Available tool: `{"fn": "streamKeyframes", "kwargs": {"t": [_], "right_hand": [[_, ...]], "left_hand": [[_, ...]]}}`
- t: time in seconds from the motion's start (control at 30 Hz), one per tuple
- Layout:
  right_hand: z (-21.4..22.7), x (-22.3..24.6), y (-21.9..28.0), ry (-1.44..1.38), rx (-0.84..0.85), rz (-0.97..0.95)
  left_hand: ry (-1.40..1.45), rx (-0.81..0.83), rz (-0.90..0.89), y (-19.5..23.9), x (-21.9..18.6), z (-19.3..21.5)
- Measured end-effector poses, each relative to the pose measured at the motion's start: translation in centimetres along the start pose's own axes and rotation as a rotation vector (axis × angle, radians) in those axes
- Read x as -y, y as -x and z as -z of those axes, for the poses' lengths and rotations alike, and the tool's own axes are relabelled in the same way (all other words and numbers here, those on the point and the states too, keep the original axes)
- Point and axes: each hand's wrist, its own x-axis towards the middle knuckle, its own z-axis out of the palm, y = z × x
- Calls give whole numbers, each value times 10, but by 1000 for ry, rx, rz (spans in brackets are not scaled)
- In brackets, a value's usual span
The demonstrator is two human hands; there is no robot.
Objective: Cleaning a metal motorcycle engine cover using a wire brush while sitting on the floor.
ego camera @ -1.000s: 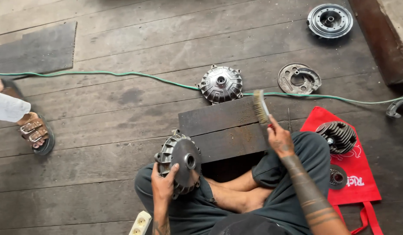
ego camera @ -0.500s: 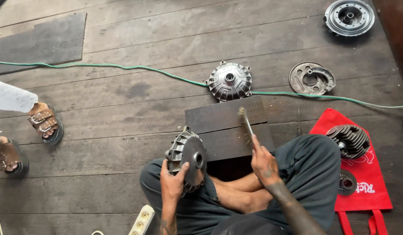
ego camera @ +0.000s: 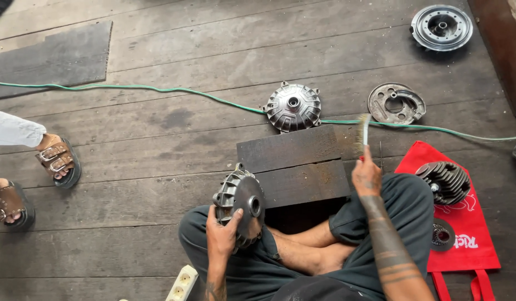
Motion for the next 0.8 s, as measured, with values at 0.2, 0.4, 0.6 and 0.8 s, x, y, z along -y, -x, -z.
{"fn": "streamKeyframes", "kwargs": {"t": [0.2,0.4,0.6,0.8], "right_hand": [[34,1,85,-54,-18,290],[-5,44,117,142,224,236],[-33,50,42,-4,52,212],[-26,9,-3,-37,-30,78]], "left_hand": [[-43,-5,3,-4,1,1],[-13,2,34,2,-9,0],[-18,3,37,3,-8,0],[-29,-5,32,0,-5,2]]}}
